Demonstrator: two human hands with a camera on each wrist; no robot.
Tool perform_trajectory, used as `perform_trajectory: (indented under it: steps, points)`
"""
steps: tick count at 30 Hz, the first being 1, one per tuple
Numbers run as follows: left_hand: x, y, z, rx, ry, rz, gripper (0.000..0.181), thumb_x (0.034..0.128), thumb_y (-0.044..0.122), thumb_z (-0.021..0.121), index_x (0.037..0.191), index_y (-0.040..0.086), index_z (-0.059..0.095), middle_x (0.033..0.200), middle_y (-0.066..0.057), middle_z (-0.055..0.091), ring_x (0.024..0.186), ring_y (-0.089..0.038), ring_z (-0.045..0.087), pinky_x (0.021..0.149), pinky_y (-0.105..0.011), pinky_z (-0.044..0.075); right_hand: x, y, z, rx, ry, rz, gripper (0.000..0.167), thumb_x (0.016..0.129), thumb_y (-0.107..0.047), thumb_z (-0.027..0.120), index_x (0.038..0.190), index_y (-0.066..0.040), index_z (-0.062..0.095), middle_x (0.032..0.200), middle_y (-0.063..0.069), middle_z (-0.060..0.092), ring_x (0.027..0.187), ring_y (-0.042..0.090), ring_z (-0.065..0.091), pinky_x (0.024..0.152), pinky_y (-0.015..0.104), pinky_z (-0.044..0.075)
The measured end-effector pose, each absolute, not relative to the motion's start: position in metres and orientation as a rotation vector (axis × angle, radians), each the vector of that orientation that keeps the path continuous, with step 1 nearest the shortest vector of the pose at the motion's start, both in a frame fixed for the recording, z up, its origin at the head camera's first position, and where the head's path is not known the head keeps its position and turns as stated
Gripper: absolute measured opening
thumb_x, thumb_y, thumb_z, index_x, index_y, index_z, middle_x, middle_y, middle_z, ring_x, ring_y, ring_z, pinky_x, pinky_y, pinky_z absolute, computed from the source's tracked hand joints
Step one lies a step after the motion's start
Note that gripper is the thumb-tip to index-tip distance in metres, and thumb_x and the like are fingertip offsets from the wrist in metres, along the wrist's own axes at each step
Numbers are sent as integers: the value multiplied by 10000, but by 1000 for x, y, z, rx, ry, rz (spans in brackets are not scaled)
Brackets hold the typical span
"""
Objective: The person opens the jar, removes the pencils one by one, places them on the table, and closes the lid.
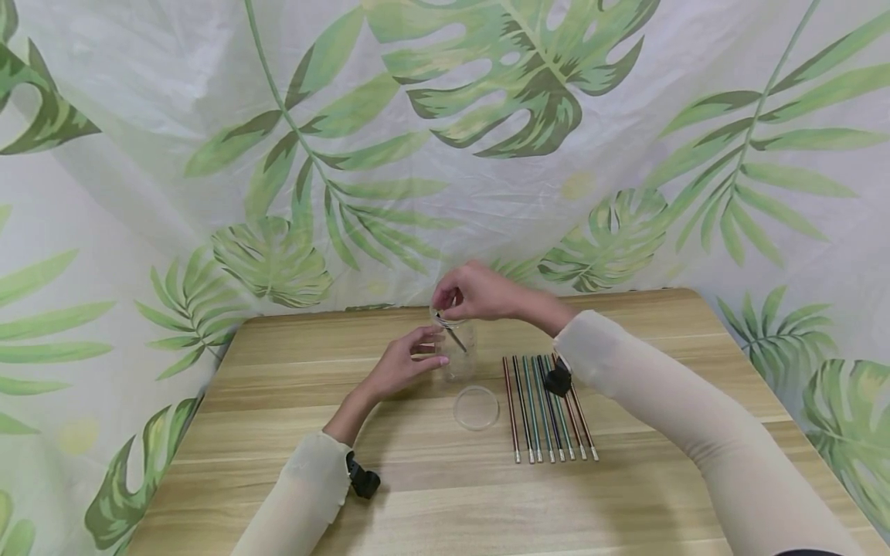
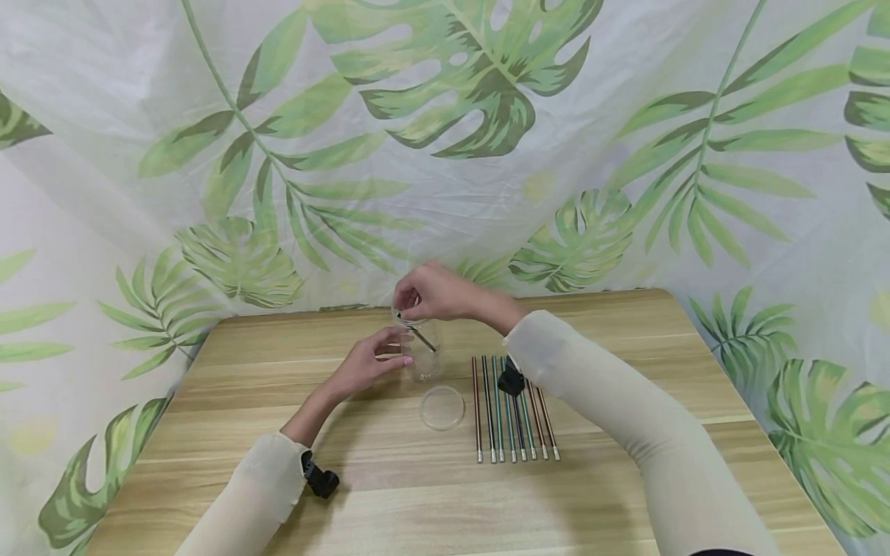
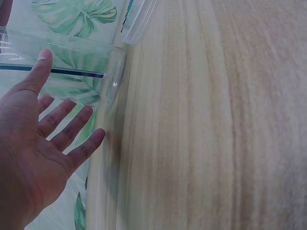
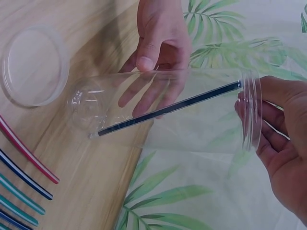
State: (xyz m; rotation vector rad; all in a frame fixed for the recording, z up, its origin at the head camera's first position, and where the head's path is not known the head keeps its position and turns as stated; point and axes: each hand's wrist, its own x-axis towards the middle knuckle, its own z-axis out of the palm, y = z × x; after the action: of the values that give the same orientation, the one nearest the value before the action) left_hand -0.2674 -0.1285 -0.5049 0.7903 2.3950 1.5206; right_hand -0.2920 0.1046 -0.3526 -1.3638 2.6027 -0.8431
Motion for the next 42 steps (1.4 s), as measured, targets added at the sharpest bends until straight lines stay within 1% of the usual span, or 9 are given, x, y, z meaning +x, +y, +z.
perform_trajectory:
  steps: [9,13,17,20,24,28,31,34,42]
  points:
    - [-267,-128,-504,781,2389,1532,616,994,212,780,1528,54,518,1470,-244,605,1295,-422,640,1092,-534,550,-291,97,-350,-1348,2623,-802,52,912,-35,789,958,-51,808,928,50,803,861,132,758,809,203,621]
    - [-266,-127,-504,785,2373,1560,626,991,175,779,1532,18,505,1466,-273,597,1296,-463,628,1094,-576,536,-291,96,-352,-1360,2638,-789,42,913,-29,790,939,-55,812,909,44,802,844,126,756,795,202,619]
    - [-265,-126,-504,776,2359,1580,627,988,91,765,1529,-45,478,1460,-329,575,1296,-533,599,1100,-636,508,-291,96,-354,-1381,2639,-802,45,914,-23,785,927,-56,812,899,42,802,835,125,757,789,208,622]
    - [-265,-125,-505,772,2364,1578,637,988,84,763,1536,-46,467,1466,-332,570,1307,-537,589,1110,-647,494,-290,96,-354,-1386,2647,-815,67,916,-12,779,913,-70,813,890,37,801,829,123,758,784,209,622]
    - [-265,-126,-506,777,2374,1578,652,984,149,785,1544,9,483,1470,-286,589,1316,-483,606,1117,-613,504,-290,96,-355,-1389,2662,-823,72,920,-22,782,901,-85,810,882,25,799,815,114,753,775,205,621]
    - [-266,-126,-506,782,2394,1567,651,964,163,810,1527,35,509,1449,-260,616,1297,-452,631,1094,-582,535,-290,97,-355,-1387,2673,-828,46,928,-50,789,902,-83,806,880,23,797,808,113,748,768,205,620]
    - [-266,-125,-507,785,2419,1546,674,946,175,832,1524,40,511,1437,-245,629,1285,-431,645,1076,-557,556,-289,97,-354,-1377,2662,-843,24,937,-59,783,924,-56,803,895,37,797,818,122,752,774,203,622]
    - [-266,-123,-507,778,2447,1526,705,932,192,849,1528,38,506,1428,-230,638,1280,-415,653,1066,-541,567,-289,97,-355,-1367,2650,-862,45,949,-74,777,941,-34,796,908,41,796,828,120,754,780,196,622]
    - [-265,-119,-507,742,2493,1526,715,906,207,877,1508,44,528,1390,-212,670,1244,-404,680,1039,-526,588,-290,99,-358,-1368,2670,-910,50,962,-83,758,930,-50,777,905,32,789,835,113,753,778,208,625]
